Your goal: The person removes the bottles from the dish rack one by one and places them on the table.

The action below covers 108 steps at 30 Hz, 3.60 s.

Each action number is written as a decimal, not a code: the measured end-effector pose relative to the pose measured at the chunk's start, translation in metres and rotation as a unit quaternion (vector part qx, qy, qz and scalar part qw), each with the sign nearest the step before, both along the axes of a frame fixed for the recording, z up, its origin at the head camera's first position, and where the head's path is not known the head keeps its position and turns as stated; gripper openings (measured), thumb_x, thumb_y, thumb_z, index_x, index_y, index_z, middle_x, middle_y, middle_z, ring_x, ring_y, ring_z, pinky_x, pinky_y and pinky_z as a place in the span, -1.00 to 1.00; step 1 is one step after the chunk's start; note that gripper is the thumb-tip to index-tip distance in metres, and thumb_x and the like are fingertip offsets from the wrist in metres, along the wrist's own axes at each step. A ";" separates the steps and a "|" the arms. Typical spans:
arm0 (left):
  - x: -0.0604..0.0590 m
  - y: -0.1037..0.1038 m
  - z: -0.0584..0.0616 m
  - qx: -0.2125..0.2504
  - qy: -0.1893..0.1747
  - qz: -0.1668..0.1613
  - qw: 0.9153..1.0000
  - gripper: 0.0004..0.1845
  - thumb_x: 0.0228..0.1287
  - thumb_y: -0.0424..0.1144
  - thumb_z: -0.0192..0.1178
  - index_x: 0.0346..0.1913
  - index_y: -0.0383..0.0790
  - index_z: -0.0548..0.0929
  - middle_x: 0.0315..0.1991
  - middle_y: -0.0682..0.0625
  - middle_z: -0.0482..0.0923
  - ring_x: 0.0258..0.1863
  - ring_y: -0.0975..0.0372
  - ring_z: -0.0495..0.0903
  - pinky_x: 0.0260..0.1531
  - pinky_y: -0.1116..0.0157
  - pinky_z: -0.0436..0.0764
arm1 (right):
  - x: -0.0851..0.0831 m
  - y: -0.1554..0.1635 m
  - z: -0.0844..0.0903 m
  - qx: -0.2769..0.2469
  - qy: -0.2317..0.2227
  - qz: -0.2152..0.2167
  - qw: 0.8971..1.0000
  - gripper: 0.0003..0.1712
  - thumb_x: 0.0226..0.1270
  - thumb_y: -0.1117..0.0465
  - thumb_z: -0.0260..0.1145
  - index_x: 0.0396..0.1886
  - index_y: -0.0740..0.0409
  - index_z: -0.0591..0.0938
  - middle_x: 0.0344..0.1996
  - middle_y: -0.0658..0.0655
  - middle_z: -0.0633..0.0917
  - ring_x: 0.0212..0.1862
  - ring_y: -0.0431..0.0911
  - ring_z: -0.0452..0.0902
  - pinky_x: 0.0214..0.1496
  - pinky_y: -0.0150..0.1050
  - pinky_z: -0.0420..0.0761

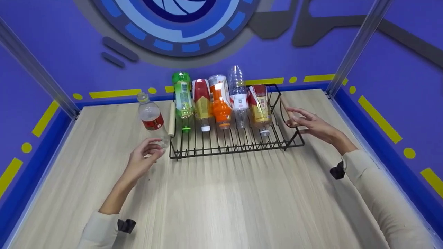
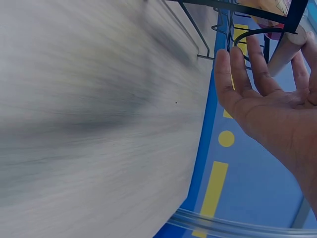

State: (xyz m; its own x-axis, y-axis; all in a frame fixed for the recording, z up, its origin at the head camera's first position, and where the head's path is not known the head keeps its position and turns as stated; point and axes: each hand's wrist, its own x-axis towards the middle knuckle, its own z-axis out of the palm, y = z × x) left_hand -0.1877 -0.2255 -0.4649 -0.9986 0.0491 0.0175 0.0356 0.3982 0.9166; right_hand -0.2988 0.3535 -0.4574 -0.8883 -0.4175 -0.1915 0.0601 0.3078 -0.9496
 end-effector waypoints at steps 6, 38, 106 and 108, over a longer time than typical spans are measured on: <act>-0.006 0.011 -0.002 0.017 0.033 -0.031 0.999 -0.53 0.46 -0.22 0.26 0.36 -0.19 0.51 0.12 -0.23 0.62 -0.06 0.33 0.63 -0.12 0.39 0.65 | 0.001 -0.004 0.001 0.000 0.005 0.002 1.000 -0.37 0.68 -0.05 -0.02 0.64 -0.21 0.13 0.38 0.34 0.45 0.29 -0.23 0.47 0.51 0.38 0.13; -0.013 0.013 -0.014 0.049 -0.021 -0.075 0.996 -0.44 0.54 -0.15 0.15 0.52 -0.02 0.34 0.30 -0.28 0.47 0.10 0.06 0.56 -0.06 0.25 0.61 | -0.008 -0.040 0.081 0.250 0.092 0.002 0.964 -0.41 0.65 0.02 0.08 0.48 0.26 0.38 0.37 0.47 0.45 0.37 0.30 0.39 0.28 0.18 0.50; -0.008 0.015 -0.005 0.011 -0.040 -0.090 0.995 -0.42 0.57 -0.06 0.11 0.55 0.00 0.29 0.32 -0.24 0.46 0.13 -0.01 0.60 -0.04 0.15 0.62 | -0.028 -0.103 0.066 0.157 0.030 -0.091 0.983 -0.12 0.44 0.00 0.29 0.50 0.39 0.14 0.15 0.40 0.50 -0.23 -0.13 0.63 -0.28 -0.28 0.73; -0.008 0.015 -0.006 0.010 -0.041 -0.088 0.995 -0.42 0.56 -0.06 0.12 0.55 0.00 0.29 0.32 -0.24 0.47 0.13 -0.01 0.60 -0.05 0.17 0.61 | -0.026 -0.101 0.067 0.150 0.041 -0.099 0.983 -0.12 0.44 0.01 0.29 0.51 0.37 0.13 0.21 0.42 0.49 -0.14 -0.08 0.63 -0.24 -0.29 0.73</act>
